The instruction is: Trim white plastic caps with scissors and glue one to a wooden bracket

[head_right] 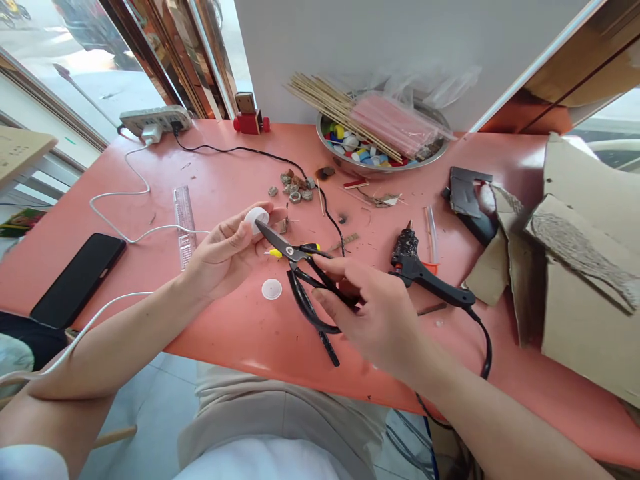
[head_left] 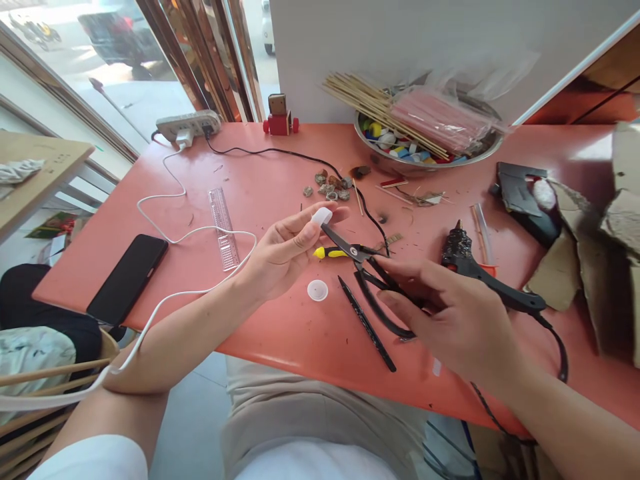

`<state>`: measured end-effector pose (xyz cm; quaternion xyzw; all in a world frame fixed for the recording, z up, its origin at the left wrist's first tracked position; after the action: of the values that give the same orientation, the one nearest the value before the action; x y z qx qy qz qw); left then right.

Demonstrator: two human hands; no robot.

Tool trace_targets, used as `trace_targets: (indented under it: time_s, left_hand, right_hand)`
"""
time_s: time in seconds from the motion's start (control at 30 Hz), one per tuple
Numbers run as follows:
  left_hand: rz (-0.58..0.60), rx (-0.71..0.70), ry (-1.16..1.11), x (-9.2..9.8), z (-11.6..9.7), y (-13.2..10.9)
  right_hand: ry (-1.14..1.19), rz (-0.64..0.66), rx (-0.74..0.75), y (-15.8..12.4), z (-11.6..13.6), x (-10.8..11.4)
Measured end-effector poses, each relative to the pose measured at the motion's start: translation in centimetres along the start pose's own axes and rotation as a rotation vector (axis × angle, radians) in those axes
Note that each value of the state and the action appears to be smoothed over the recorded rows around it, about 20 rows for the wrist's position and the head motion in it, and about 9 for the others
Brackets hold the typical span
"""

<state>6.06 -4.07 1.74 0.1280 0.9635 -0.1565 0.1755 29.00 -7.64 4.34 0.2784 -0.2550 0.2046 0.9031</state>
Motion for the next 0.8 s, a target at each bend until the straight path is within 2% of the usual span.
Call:
trace_targets:
  time_s: [0.1,0.17,0.23,0.4,0.47,0.53,0.63,0.7,0.73,0.8]
  left_hand:
    - [0.036,-0.028,-0.020,-0.1,-0.2,-0.1]
    - [0.057,-0.041,-0.039,-0.3,-0.4,-0.2]
    - [0.063,-0.047,-0.050,-0.5,-0.5,-0.3]
    - [0.028,-0.036,-0.089,-0.9,-0.1,-0.4]
    - [0.032,-0.045,-0.103,-1.0,-0.1,-0.5]
    - [0.044,-0.045,-0.120,-1.0,-0.3,-0.6]
    - [0.066,-0.030,-0.136,-1.2,-0.6,-0.7]
    - [0.084,-0.046,-0.125,-1.4,-0.6,-0.7]
    - [0.092,-0.064,-0.116,-1.4,-0.6,-0.7]
    - [0.095,-0.105,-0.092,-1.5,-0.5,-0.6]
  right_hand:
    - [0.448,0.064,-0.252,0.1,-1.0,-0.6]
    - [0.488,0.087,-0.243,0.1,-1.4,-1.0]
    - [0.224,0.047,-0.076,-0.1,-1.6,-1.1]
    - [-0.570,-0.165,0.438,-0.5,-1.4,-0.6]
    - [-0.800,-0.202,0.654,-0.5,-0.9,-0.5]
    - [-0.914,-0.191,0.747,-0.4,-0.6,-0.5]
    - [-0.909,-0.177,0.732,-0.5,-0.2,-0.7]
    - [-0.809,-0.177,0.680,-0.9,0.0,-0.7]
    - [-0.702,-0.161,0.612,-1.0,0.0,-0.7]
    - [-0.375,-0.088,0.360,-1.1,-0.2,-0.7]
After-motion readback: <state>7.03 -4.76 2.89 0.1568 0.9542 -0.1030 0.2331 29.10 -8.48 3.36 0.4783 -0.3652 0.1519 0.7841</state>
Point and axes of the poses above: each hand's wrist, its own y-axis towards the middle knuckle, its own x-axis out of the back of the hand, z = x × y, the point moved 2 cm from there along y, towards the middle knuckle, and after that the axes turned 15 degrees about x, right-handed, at the moved point
